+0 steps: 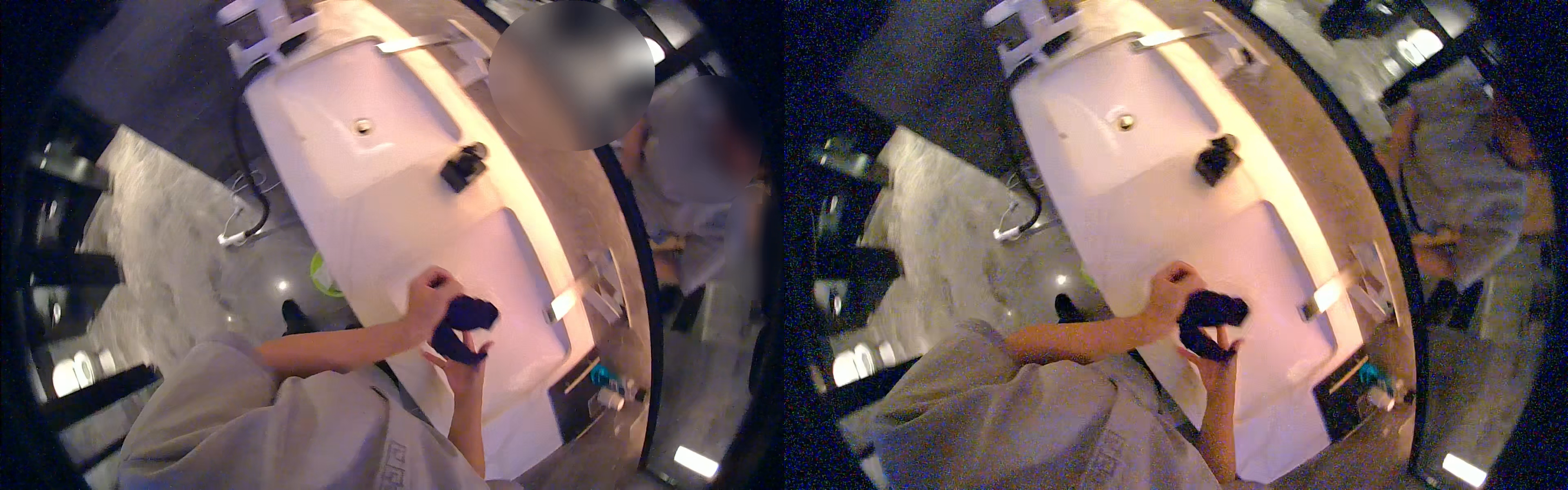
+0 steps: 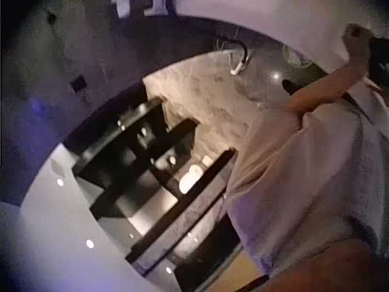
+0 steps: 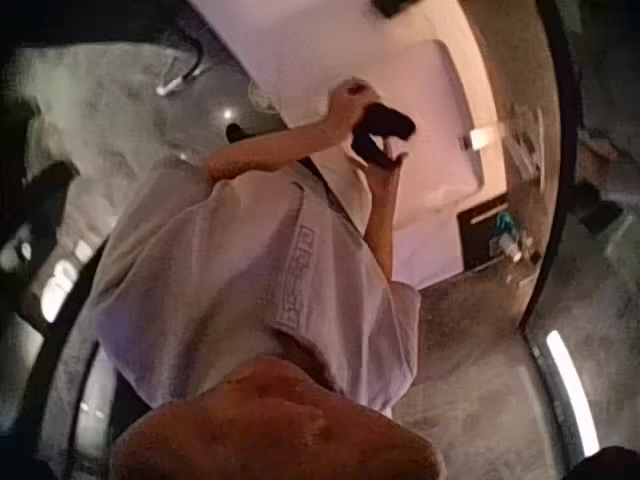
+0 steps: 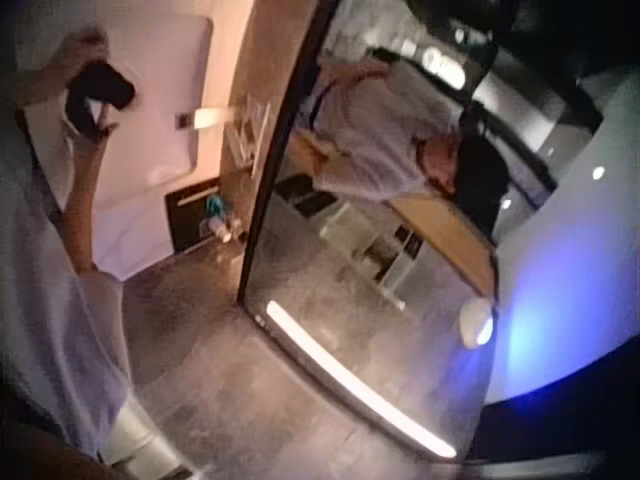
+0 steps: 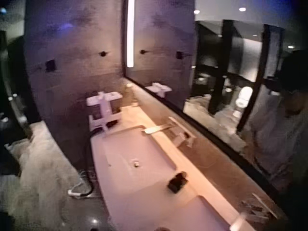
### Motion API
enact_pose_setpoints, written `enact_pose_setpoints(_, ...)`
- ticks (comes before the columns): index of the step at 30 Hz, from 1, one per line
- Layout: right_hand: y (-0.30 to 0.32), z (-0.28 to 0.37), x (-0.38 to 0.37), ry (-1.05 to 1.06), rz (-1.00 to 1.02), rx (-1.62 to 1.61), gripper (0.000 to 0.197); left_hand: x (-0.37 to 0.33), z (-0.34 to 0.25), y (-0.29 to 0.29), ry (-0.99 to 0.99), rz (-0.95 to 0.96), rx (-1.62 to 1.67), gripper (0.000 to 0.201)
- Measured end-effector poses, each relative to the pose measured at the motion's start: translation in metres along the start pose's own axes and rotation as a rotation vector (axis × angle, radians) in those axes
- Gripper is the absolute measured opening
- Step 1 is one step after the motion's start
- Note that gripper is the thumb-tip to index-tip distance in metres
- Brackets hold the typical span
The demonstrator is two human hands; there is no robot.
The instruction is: The person uses a handheld steam cleaner to clean a bathroom sink and countertop, then wipes the surfaces with a dark cloth. They plug in the device, operate the steam nozzle over the sink basin and faucet, and finish by wiping down the sink and surrounding counter.
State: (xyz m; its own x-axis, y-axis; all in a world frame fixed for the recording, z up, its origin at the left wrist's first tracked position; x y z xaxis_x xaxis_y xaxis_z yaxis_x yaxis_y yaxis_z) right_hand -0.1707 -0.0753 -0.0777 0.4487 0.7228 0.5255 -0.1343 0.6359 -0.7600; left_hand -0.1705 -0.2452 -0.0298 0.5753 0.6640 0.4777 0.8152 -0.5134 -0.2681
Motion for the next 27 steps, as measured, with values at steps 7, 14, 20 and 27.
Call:
enact_pose_setpoints(7, -0.065, 0.032, -0.032, 0.314, -0.079, -0.021, 0.049, 0.023, -0.011, 0.003, -0.503, 0.264, -0.106, 0.028)
enact_pose_setpoints(14, -0.137, 0.017, -0.049, 0.438, -0.351, 0.221, 0.038, -0.004, -0.027, 0.050, 0.375, 0.161, 0.210, 0.055)
enact_pose_setpoints(20, -0.261, -0.014, -0.111, 0.799, -0.131, 0.701, 0.042, -0.068, -0.147, 0.169, -0.052, 0.420, 0.581, 0.044)
enact_pose_setpoints(27, -0.433, -0.115, -0.268, 0.440, 0.145, 0.824, 0.035, -0.131, -0.356, 0.391, -0.013, 0.165, 0.862, 0.030)
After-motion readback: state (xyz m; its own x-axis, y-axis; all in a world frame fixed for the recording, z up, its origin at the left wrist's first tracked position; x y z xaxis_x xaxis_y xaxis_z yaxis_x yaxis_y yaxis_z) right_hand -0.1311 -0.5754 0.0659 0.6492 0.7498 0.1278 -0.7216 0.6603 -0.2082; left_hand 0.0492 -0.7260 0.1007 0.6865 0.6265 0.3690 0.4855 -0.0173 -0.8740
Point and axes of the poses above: each hand's wrist, its own x-axis away from the middle knuckle, its own y-axis out of the back of the hand, z = x × y, the point moved 3 cm from there along -x, towards the middle knuckle, and after that the axes turned 2 degrees about -z, right-handed, at the moved point
